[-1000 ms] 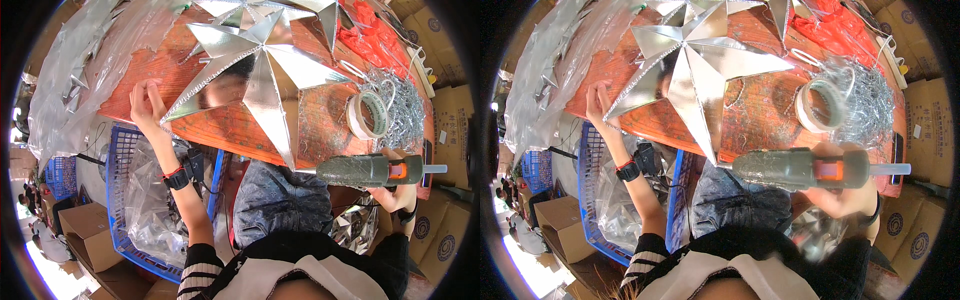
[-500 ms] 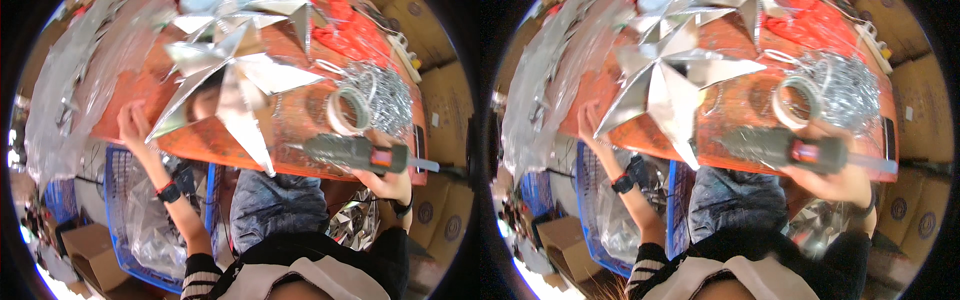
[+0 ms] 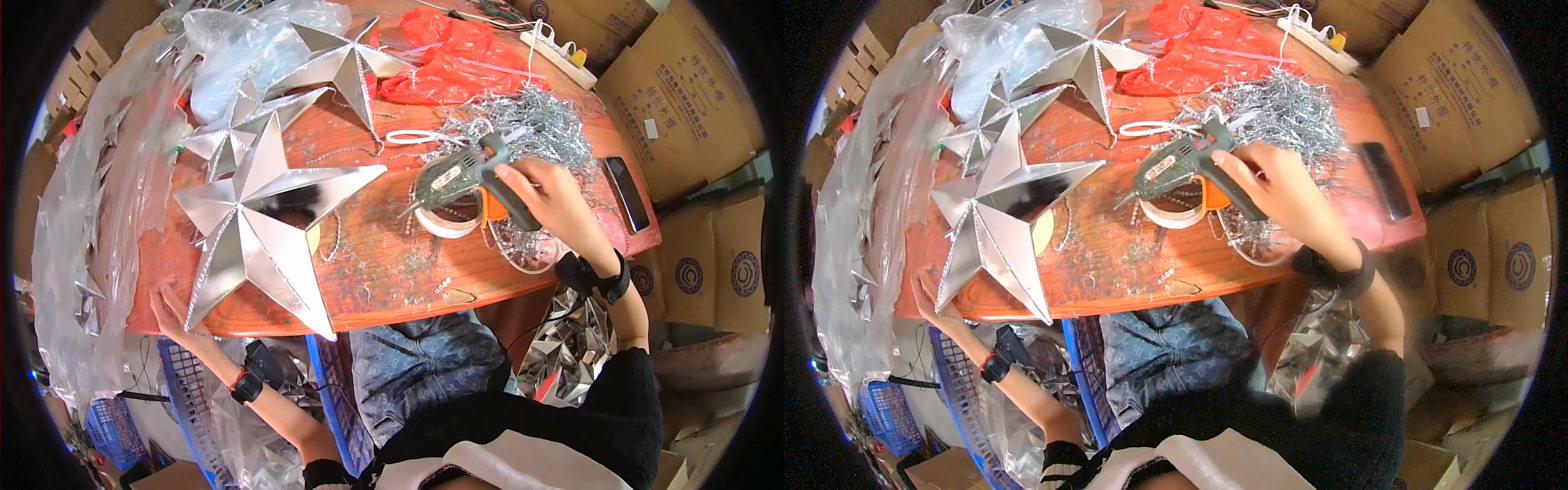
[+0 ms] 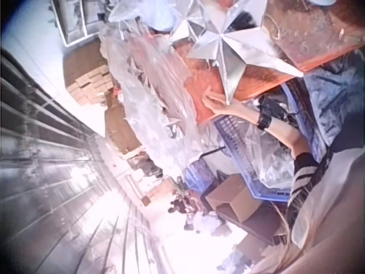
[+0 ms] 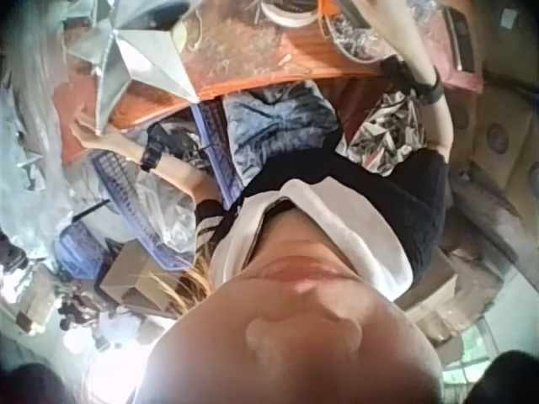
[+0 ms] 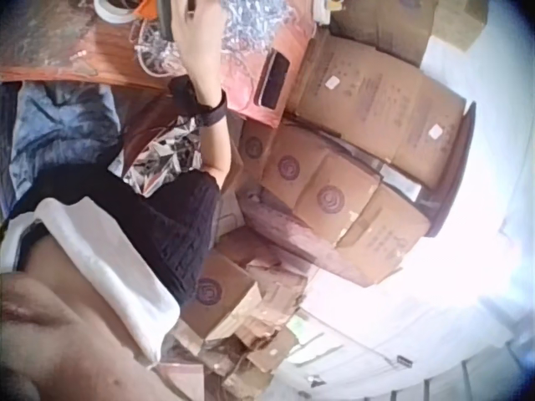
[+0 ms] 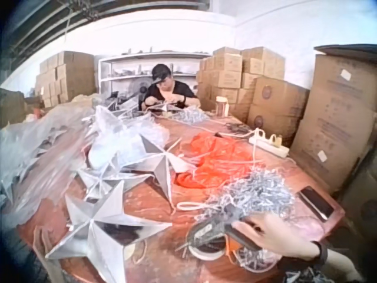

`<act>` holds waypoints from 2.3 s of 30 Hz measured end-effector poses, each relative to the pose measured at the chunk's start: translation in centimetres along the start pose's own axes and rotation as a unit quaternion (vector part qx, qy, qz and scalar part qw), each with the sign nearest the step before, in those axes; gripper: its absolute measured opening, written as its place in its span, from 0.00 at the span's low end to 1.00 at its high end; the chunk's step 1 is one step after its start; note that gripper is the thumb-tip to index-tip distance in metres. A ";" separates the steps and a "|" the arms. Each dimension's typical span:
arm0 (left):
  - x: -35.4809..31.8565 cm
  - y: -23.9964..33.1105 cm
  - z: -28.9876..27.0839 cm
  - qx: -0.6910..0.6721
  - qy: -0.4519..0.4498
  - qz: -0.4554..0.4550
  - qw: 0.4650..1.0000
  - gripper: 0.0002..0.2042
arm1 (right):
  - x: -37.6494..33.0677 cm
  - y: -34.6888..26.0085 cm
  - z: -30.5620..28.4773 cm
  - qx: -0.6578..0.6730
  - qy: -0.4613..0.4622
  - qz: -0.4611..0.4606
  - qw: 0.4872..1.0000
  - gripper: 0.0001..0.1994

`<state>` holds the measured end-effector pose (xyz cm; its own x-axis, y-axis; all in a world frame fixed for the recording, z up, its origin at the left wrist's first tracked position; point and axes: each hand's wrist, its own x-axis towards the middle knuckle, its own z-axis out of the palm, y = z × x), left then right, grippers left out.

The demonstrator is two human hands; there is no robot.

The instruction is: Assembling large silver stars by applying hot glue to the edges and attaching decorative trim.

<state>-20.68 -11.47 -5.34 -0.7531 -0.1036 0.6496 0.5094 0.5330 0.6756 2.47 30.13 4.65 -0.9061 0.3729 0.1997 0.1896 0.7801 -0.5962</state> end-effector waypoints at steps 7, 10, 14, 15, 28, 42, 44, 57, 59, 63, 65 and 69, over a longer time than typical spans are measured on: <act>-0.2 -1.1 -0.4 -0.030 0.012 -0.052 0.998 0.11 | -0.9 0.8 -1.5 -0.026 -0.052 -0.010 0.998 0.12; -0.3 -1.6 -0.3 -0.030 0.012 -0.048 0.998 0.11 | -0.6 3.2 -4.0 -0.092 -0.019 0.007 0.996 0.09; -0.1 -0.7 0.0 -0.025 0.012 -0.015 1.000 0.11 | 2.1 8.4 -6.4 -0.162 0.015 -0.036 0.986 0.09; -0.1 -0.7 -0.2 -0.030 0.016 -0.018 0.999 0.11 | 2.9 9.0 -6.3 -0.173 0.018 -0.045 0.984 0.08; 0.0 0.1 0.5 -0.015 0.021 -0.016 1.000 0.12 | 5.7 7.0 -13.1 -0.071 0.135 -0.034 0.988 0.06; -0.4 -0.3 1.4 0.071 0.005 0.005 0.997 0.09 | 7.3 4.9 -19.6 -0.056 0.225 -0.171 0.958 0.09; -0.3 0.0 1.4 0.098 -0.004 0.021 0.995 0.08 | 7.2 5.0 -19.6 -0.060 0.243 -0.136 0.959 0.09; -0.3 2.1 -0.3 0.121 0.064 0.106 0.985 0.06 | 4.9 1.1 -17.7 0.059 0.348 -0.172 0.920 0.12; -0.5 2.2 -1.3 0.154 0.081 0.137 0.975 0.06 | 5.6 2.1 -17.4 0.052 0.326 -0.204 0.922 0.12; -1.0 3.8 -2.1 0.163 0.122 0.185 0.962 0.06 | 4.8 1.7 -16.4 0.017 0.213 -0.178 0.961 0.09; -2.1 4.4 -3.0 0.142 0.174 0.155 0.962 0.08 | 1.8 -1.8 -16.3 0.094 0.238 -0.162 0.953 0.11; -4.6 9.5 -11.0 0.225 0.268 0.058 0.935 0.15 | -0.1 -5.4 -12.0 0.155 0.254 -0.133 0.945 0.12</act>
<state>-7.79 -15.17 1.91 -0.3264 -0.3651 0.8719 0.2575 0.8532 0.4536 6.03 31.90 17.15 -0.5926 0.4392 0.6752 -0.2110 0.7244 -0.6564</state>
